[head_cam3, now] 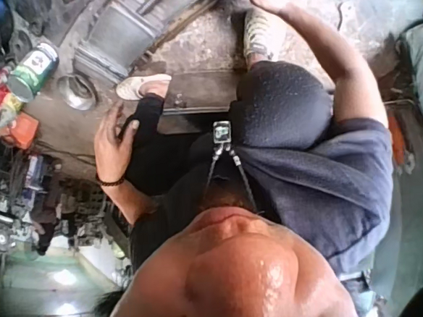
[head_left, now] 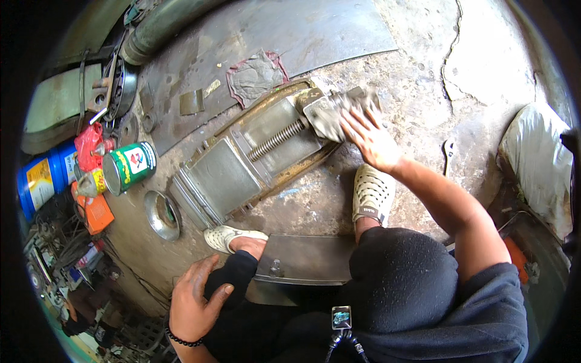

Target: The person scrubs a metal part clamped in a bench vise with a small abrasive block, then wipes the part and the vise jaws with a rag. The person repeats scrubbing and wiping on different sections of the metal part.

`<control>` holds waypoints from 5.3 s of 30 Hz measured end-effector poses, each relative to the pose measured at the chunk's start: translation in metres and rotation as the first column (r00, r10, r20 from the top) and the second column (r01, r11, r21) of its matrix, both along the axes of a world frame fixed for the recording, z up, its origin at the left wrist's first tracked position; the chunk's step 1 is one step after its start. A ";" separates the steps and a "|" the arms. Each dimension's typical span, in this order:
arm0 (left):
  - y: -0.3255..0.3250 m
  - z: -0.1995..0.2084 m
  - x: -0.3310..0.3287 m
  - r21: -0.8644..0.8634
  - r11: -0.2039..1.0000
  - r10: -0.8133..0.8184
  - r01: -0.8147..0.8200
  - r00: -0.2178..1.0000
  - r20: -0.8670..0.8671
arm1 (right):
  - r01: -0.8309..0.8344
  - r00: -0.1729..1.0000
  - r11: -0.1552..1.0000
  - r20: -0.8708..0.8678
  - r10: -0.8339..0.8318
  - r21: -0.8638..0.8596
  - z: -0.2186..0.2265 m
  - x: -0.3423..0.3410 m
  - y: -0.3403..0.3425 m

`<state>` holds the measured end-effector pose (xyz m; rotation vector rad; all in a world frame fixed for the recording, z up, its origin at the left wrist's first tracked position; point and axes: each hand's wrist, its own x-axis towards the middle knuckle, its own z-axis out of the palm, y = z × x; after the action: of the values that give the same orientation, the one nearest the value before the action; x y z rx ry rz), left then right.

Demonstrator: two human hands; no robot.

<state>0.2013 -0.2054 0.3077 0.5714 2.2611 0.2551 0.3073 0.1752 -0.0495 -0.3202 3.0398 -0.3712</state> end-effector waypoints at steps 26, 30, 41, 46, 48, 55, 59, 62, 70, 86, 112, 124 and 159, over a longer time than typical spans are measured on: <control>0.001 -0.021 -0.003 -0.110 0.994 0.027 -0.017 0.996 0.090 | -0.042 0.619 -0.994 0.778 -0.104 -0.100 -0.004 -0.077 -0.021; 0.005 -0.018 -0.002 -0.107 0.994 0.026 -0.015 0.995 0.097 | 0.025 0.450 -0.995 0.890 -0.074 -0.096 0.027 -0.060 -0.029; 0.010 -0.010 -0.008 -0.083 0.996 -0.024 0.031 0.996 0.087 | 0.661 0.635 0.172 0.423 -0.646 -0.730 0.054 -0.105 0.070; 0.020 -0.008 -0.006 -0.122 0.992 0.002 0.008 0.997 0.083 | 0.169 0.864 0.936 0.504 0.010 -0.308 0.030 -0.181 0.042; 0.023 -0.005 -0.005 -0.119 0.993 -0.005 0.014 0.997 0.073 | -0.146 0.782 0.978 0.588 0.208 -0.152 0.035 -0.190 0.033; 0.026 -0.006 -0.005 -0.077 0.994 -0.066 0.071 0.996 0.066 | 0.641 0.761 0.452 0.434 -0.482 -0.621 0.036 -0.135 0.034; 0.024 -0.008 -0.006 -0.077 0.994 -0.068 0.073 0.996 0.063 | 0.597 0.566 0.034 0.390 -0.727 -0.802 0.031 -0.089 0.073; 0.022 -0.008 -0.005 -0.057 0.997 -0.056 0.059 0.997 0.059 | 0.420 0.442 -0.062 0.263 -0.858 -0.905 0.023 -0.058 0.091; 0.022 -0.012 -0.001 -0.086 0.993 -0.079 0.085 0.994 0.072 | 0.316 0.435 -0.826 0.845 -0.311 -0.467 -0.020 -0.053 -0.023; 0.034 -0.010 -0.001 -0.084 0.992 -0.092 0.093 0.995 0.024 | 0.807 0.356 0.111 0.327 -0.875 -0.580 0.013 0.003 -0.056; 0.027 -0.003 0.001 -0.101 0.986 -0.124 0.132 0.989 0.079 | -0.031 0.986 0.984 0.153 0.059 -0.173 0.013 -0.004 -0.062; 0.013 -0.001 0.006 -0.076 0.992 -0.099 0.103 0.994 0.054 | 0.487 0.873 0.866 0.063 -0.483 -0.115 0.019 0.026 0.000; -0.061 0.048 0.032 0.224 0.962 -0.098 0.153 0.966 -0.240 | 0.035 0.976 0.857 -0.167 -0.140 -0.514 0.216 -0.028 0.009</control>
<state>0.2336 -0.2660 0.3561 0.9108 2.4171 0.4226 0.2790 0.1846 0.1662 -0.2520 3.0985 -1.2323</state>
